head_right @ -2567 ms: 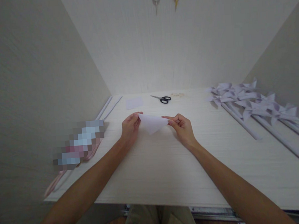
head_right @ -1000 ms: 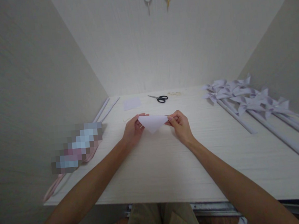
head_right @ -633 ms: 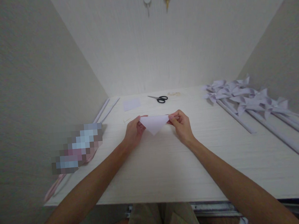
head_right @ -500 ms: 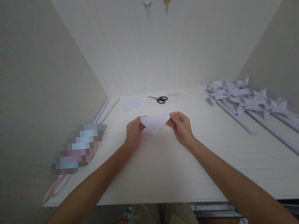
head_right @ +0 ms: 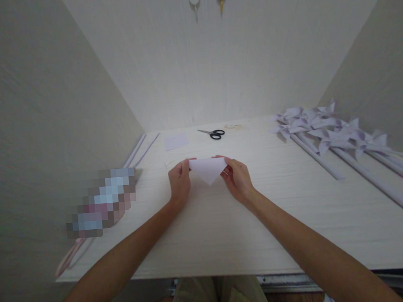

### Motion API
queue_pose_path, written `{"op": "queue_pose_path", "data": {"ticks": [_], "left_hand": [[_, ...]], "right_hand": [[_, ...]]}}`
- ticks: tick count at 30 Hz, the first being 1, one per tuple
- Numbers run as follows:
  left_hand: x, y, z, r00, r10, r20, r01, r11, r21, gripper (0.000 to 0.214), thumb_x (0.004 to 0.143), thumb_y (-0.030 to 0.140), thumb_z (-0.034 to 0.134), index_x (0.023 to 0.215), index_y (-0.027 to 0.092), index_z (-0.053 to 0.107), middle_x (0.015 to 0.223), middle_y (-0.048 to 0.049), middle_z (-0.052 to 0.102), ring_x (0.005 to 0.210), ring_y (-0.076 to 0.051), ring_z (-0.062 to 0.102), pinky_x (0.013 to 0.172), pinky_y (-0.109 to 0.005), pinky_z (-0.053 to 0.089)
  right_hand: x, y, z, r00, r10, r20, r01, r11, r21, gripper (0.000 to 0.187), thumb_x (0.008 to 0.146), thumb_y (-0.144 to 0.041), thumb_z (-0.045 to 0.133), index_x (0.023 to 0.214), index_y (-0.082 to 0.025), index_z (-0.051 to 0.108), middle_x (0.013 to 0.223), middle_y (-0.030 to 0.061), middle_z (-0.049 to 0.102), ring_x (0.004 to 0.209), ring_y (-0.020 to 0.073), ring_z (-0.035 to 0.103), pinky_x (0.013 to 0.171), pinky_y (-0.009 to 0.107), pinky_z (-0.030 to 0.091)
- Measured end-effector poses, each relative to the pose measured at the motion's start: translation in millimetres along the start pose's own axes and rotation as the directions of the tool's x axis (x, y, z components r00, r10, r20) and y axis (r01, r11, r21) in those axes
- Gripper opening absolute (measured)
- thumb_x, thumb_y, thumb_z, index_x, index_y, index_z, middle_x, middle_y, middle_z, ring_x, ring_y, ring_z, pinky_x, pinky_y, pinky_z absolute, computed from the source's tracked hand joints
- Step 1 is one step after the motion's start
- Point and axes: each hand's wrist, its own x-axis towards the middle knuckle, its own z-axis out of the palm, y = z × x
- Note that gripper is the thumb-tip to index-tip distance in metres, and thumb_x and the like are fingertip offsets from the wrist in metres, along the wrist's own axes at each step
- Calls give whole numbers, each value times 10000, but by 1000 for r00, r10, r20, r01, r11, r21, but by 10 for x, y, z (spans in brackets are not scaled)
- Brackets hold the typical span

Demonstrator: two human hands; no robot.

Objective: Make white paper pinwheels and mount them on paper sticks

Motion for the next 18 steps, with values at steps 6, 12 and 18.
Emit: {"op": "queue_pose_path", "data": {"ticks": [6, 12, 18], "left_hand": [[-15, -1, 15, 999, -19, 36, 19, 1000, 3, 257, 738, 337, 484, 705, 161, 668, 651, -9, 625, 650, -114, 529, 632, -223, 390], [-12, -91, 74, 959, -219, 177, 256, 940, -226, 312, 702, 394, 527, 768, 125, 671, 636, -34, 622, 616, -110, 535, 634, -238, 412], [-29, -97, 67, 952, -182, 246, 231, 954, -190, 354, 720, 415, 504, 862, 131, 662, 711, -44, 652, 671, -120, 557, 671, -240, 417]], "right_hand": [[-13, -26, 12, 999, -12, -49, 12, 1000, 5, 135, 699, -234, 529, 730, -155, 634, 734, 60, 669, 723, 144, 598, 637, 248, 476], [-33, -49, 44, 1000, -4, -15, 4, 1000, 7, 114, 697, -215, 535, 709, -154, 630, 748, 60, 677, 725, 148, 603, 661, 259, 478], [-8, -19, -1, 1000, -12, 15, 12, 1000, 20, 243, 744, -373, 509, 747, -160, 624, 787, 74, 677, 753, 181, 617, 688, 311, 491]]}}
